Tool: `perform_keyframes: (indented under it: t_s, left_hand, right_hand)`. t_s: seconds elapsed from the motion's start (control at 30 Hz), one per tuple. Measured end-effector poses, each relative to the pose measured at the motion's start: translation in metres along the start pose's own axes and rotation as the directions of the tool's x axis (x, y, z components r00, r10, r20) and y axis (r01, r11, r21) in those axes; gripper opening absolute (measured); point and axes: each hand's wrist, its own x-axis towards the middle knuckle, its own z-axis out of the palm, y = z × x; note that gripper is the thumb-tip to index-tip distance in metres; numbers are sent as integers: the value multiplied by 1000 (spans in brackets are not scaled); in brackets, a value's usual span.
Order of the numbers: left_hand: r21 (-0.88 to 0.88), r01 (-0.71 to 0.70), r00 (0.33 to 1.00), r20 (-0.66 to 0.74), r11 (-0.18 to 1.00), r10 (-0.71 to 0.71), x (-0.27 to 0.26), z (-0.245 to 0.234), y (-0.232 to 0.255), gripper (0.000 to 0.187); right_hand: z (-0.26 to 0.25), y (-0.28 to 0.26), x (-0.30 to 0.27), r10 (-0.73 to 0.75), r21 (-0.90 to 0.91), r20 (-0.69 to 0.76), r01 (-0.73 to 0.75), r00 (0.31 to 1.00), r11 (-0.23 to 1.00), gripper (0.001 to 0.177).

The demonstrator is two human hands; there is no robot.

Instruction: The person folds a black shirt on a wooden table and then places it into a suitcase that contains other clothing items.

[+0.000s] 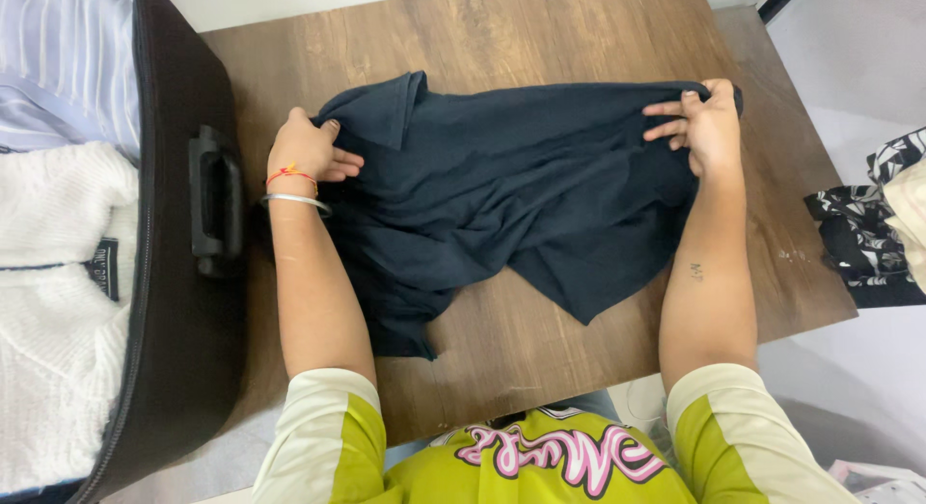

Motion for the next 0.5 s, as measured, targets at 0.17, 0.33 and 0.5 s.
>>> perform_keyframes:
  t_s: [0.17,0.33,0.5]
  left_hand:
    - [-104,-733,676,-223,673,702,37,12,-9,22]
    - [-424,-895,305,-364,134,880,22,-6,52,36]
    - [-510,-836,168,-589,-203,791,-29,-29,64,18]
  right_hand:
    - [29,-21,12,-355,177,118,333,927,926,38]
    - [29,-92,20,-713,251,-172,730,679,635,88]
    - [2,-137,-13,-768,329,-460,889,446,319,46]
